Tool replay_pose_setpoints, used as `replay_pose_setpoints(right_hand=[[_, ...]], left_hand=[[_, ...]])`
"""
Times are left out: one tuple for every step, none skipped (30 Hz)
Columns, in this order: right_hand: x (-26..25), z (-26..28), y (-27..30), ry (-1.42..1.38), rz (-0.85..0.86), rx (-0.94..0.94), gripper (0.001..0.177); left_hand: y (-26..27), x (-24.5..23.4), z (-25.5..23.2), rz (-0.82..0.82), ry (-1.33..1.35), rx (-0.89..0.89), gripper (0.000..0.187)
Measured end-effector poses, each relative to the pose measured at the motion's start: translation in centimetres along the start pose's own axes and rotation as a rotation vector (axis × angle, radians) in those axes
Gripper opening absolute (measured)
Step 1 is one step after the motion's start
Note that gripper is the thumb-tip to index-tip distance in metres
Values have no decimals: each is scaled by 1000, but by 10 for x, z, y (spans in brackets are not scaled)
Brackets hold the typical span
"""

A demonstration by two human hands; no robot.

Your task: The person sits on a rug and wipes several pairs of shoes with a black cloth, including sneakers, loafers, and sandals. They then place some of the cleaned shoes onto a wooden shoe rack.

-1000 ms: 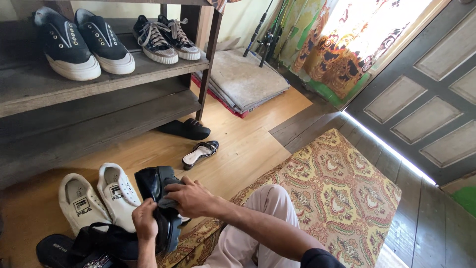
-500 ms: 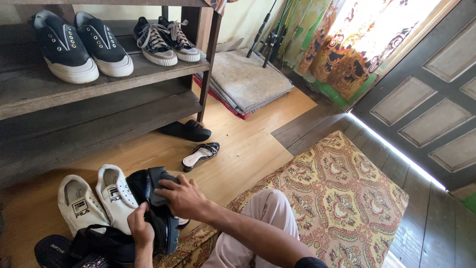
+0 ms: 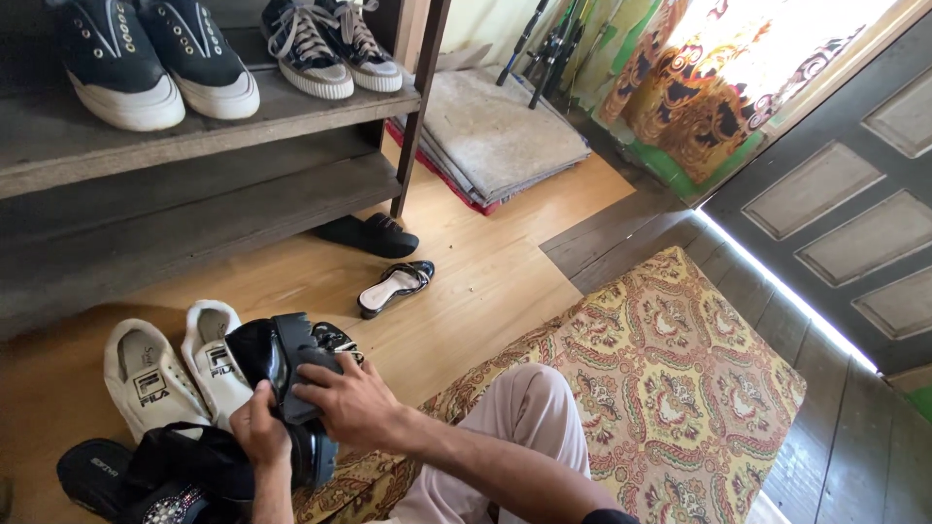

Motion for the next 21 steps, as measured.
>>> replay_pose_setpoints(right_hand=[[5,-4,-4,-5,5,-1,55],[8,-9,-9,29,-1,7,57],[12,-13,-14,62,-6,15,60],[12,-19,-19,60,-1,13,60],[13,-26,-25,58,-9,33,61],[14,-32,-32,56,-17,52,61],[16,-35,-38,54,-13,49,61],[17,-40,-43,38,-44,83,61],[19,-45,-48,21,-74,118,60],[22,-48,-52,19,-72,117,60],[26,-52,-55,-2,-71,132,61],[30,-56,-58,-23,-70,147,62],[36,-56,-57,-25,-67,146,62],[39,-57,-55,-25,-117,141,61],[43,-58,-53,-25,-167,136,61],[37,-55,-49,-24,-165,135,61],[33,-51,-44,-49,-132,127,58],[28,-47,-39,-75,-102,121,55],[28,-45,-34,-75,-102,120,55],[28,-44,-29,-88,-80,103,50],[27,-42,-23,-102,-57,86,45]], left_hand=[[3,2,2,-2,-5,-4,51],[5,6,4,11,52,-20,47],[6,10,6,24,109,-36,44],[7,9,7,21,107,-40,44],[7,10,6,88,41,9,40],[7,11,5,153,-26,58,42],[9,14,-4,150,-28,55,42],[12,17,-13,177,-37,67,41],[15,21,-23,205,-45,79,47],[16,22,-24,204,-48,77,47],[16,24,-25,217,-33,60,45],[17,27,-26,229,-18,42,43],[15,25,-26,227,-19,39,43],[14,25,-27,214,-37,35,44],[13,26,-28,201,-54,31,45],[10,26,-17,199,-53,30,45],[8,25,-4,147,8,-20,46],[5,24,8,96,67,-70,47],[2,22,14,96,68,-69,47],[0,21,18,108,22,-3,48],[-2,20,21,120,-24,63,50]])
Point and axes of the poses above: each hand's wrist, its own y-axis away from the middle knuckle, its own x-axis out of the palm, z = x × y, the point moved 3 cm from there along -y, towards the middle knuckle, and after that the axes turned 7 degrees about y, right-handed, at the moved point
